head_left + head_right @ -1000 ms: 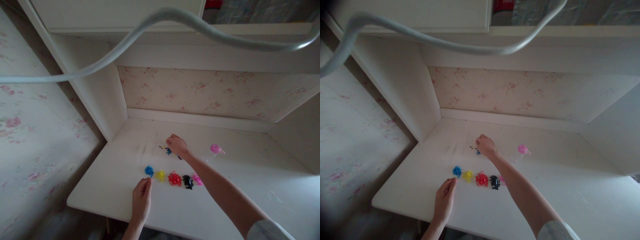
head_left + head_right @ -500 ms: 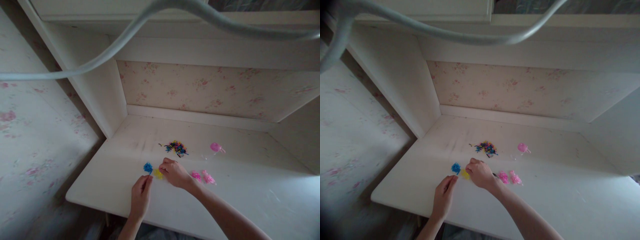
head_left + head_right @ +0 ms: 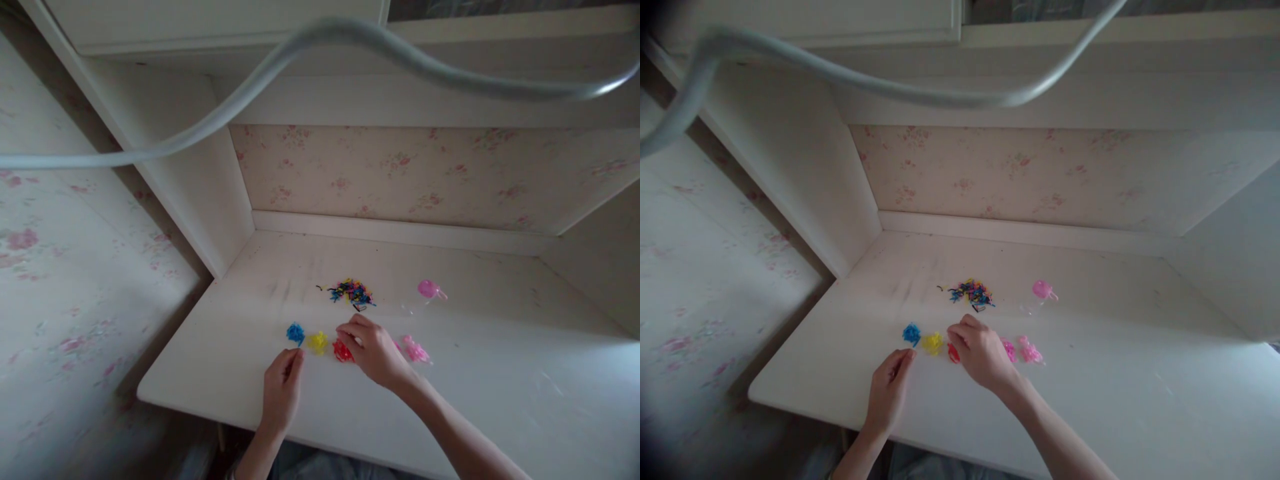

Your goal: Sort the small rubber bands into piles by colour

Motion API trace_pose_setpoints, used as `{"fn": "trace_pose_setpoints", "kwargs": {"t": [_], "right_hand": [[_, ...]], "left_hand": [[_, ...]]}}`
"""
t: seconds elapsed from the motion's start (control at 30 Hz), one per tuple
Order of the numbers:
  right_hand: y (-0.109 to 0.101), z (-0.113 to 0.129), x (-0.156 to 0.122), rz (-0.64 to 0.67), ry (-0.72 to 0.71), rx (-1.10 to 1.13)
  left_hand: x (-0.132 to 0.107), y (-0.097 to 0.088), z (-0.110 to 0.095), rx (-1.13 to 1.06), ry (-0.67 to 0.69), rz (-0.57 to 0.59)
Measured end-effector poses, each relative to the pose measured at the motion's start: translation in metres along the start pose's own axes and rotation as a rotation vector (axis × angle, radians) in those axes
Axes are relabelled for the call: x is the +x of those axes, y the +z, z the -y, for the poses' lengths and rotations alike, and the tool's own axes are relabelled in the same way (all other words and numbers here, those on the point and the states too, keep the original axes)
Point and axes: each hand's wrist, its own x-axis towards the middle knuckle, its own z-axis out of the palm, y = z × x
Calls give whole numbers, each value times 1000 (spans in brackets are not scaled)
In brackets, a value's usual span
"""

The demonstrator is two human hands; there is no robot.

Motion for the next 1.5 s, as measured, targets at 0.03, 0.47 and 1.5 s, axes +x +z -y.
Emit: {"fn": "trace_pose_setpoints", "kwargs": {"t": [0.03, 0.47, 1.5], "right_hand": [[-4, -6, -12, -65, 37, 74], [5, -132, -185, -650, 865, 310], [-3, -112, -174, -506, 658, 360]], "left_hand": [[0, 0, 0, 16, -1, 2], [110, 28, -54, 740, 292, 265], [156, 74, -69, 1064, 224, 108]]}}
